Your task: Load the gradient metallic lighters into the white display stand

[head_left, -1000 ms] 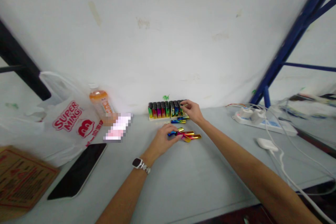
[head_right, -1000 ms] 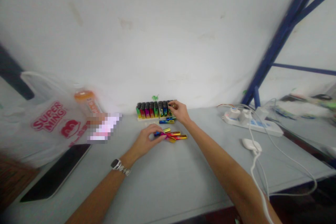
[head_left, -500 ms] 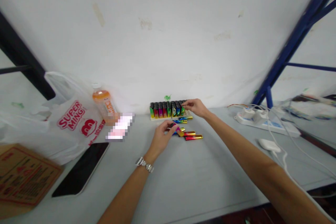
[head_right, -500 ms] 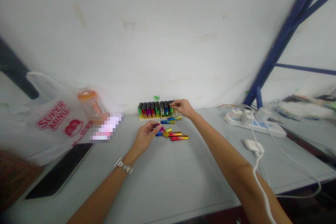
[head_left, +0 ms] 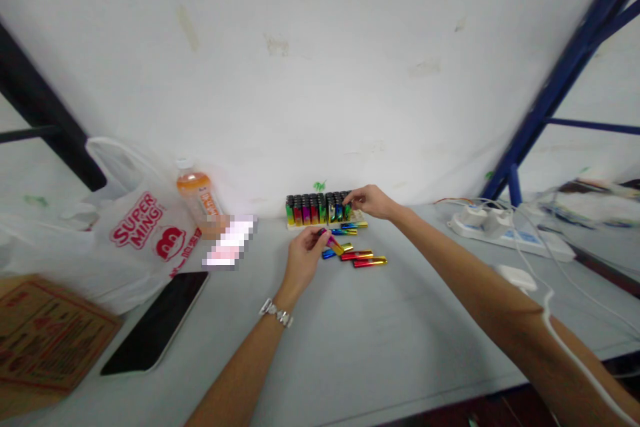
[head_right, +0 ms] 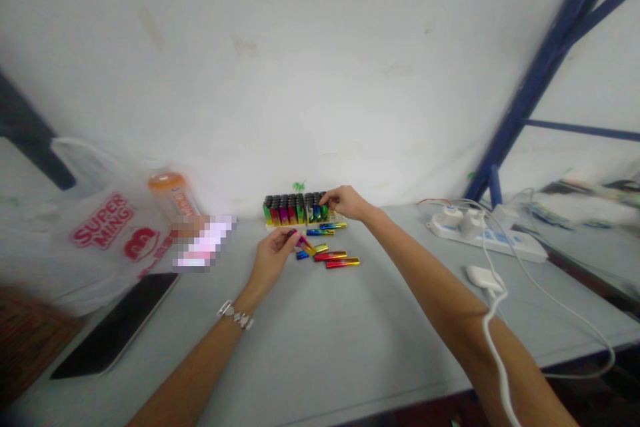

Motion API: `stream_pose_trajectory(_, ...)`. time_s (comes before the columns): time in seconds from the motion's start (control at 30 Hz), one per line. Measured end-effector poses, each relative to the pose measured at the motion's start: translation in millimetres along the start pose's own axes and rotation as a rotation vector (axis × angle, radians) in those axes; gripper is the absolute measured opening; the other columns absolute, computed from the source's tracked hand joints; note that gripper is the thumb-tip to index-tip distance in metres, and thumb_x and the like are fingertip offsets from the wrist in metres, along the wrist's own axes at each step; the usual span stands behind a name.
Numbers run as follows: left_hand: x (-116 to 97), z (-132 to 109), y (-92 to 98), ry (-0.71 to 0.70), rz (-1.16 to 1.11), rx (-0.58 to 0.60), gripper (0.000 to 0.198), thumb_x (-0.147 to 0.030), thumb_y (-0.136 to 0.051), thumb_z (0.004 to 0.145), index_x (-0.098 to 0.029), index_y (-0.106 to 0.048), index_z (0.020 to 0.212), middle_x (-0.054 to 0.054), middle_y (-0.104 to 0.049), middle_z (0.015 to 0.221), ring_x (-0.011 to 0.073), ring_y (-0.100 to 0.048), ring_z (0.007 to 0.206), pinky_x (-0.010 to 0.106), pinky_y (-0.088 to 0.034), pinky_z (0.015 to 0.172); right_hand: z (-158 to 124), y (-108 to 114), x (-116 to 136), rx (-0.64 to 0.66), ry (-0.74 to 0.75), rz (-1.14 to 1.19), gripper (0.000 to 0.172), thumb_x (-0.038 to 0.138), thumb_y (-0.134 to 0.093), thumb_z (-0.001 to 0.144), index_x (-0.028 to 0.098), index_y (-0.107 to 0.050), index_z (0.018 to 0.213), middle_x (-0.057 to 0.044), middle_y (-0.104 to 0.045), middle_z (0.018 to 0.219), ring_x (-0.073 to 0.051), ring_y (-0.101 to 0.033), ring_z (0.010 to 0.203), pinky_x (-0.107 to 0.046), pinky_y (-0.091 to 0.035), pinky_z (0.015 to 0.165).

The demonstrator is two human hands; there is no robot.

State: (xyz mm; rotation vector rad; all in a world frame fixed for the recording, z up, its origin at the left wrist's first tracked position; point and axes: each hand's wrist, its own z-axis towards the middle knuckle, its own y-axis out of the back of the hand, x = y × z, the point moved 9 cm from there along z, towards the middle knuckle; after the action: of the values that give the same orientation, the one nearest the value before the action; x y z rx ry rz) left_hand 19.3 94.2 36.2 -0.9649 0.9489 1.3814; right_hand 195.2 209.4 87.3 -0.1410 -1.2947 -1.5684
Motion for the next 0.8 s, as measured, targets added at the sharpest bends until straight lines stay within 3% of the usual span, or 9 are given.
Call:
stream_pose_trajectory(0.13, -0.3, -0.5, 1.3, 0.008, -0.004, -0.016, 0.033, -0.048, -0.069, 0.078, -0.016, -0.065, 0.084, 0.004, -0.073, 0.077, 0.0163, -0.069, 0.069, 0.027, -0.054, 0.068, -11.9, -7.2, -1.3, -0.027, -0.017, -0.169, 0.029, 0.001, -0.052, 0.068, 0.018, -0.075, 0.071, -0.001, -0.069, 0.070, -0.015, -0.060, 0.066, -0.025, -0.046, 0.068)
stream_pose_trajectory(0.27, 8.6, 2.9, -0.1, -0.035, 0.058, -0.024, 0.030, -0.045, -0.069, 0.080, -0.016, -0.065, 0.084, 0.003, -0.071, 0.073, 0.0153, -0.067, 0.068, 0.025, -0.053, 0.067, -43.8, -5.0, 16.2, -0.330, 0.032, -0.250, 0.032, 0.003, -0.047, 0.075, 0.016, -0.072, 0.091, -0.008, -0.063, 0.095, -0.016, -0.058, 0.077, -0.028, -0.046, 0.075)
stream_pose_trajectory(0.3, 12.7, 4.9, -1.1, -0.041, 0.084, -0.019, 0.029, -0.045, -0.069, 0.080, -0.016, -0.066, 0.084, 0.002, -0.071, 0.073, 0.0151, -0.067, 0.068, 0.025, -0.052, 0.066, -51.4, -10.0, 21.9, -0.345, 0.050, -0.250, 0.031, 0.004, -0.048, 0.076, 0.016, -0.070, 0.094, -0.008, -0.061, 0.097, -0.016, -0.057, 0.078, -0.029, -0.046, 0.076)
stream_pose_trajectory(0.43, 33.0, 14.4, 2.3, 0.018, 0.072, -0.043, 0.035, -0.049, -0.070, 0.076, -0.015, -0.067, 0.082, 0.003, -0.070, 0.073, 0.0158, -0.066, 0.068, 0.026, -0.054, 0.066, -66.1, -42.2, 39.3, -0.141, 0.102, -0.242, 0.027, 0.005, -0.054, 0.073, 0.017, -0.069, 0.092, -0.007, -0.060, 0.094, -0.017, -0.057, 0.081, -0.029, -0.046, 0.078)
stream_pose_trajectory(0.6, 44.6, 16.2, 15.8, 0.148, -0.102, -0.108, 0.049, -0.059, -0.075, 0.067, -0.014, -0.065, 0.084, 0.003, -0.070, 0.073, 0.0154, -0.066, 0.065, 0.028, -0.058, 0.062, -58.7, -61.1, 45.8, 0.082, 0.126, -0.312, 0.024, 0.010, -0.061, 0.073, 0.017, -0.074, 0.092, -0.007, -0.063, 0.092, -0.020, -0.058, 0.086, -0.031, -0.045, 0.082)
stream_pose_trajectory(0.8, 40.4, 8.3, 30.3, 0.183, -0.100, -0.129, 0.053, -0.061, -0.076, 0.065, -0.012, -0.065, 0.083, 0.003, -0.070, 0.073, 0.0145, -0.066, 0.064, 0.027, -0.058, 0.060, -36.3, -74.1, 40.3, 0.162, 0.105, -0.392, 0.020, 0.019, -0.066, 0.076, 0.016, -0.076, 0.092, -0.011, -0.068, 0.094, -0.022, -0.060, 0.083, -0.031, -0.045, 0.077)
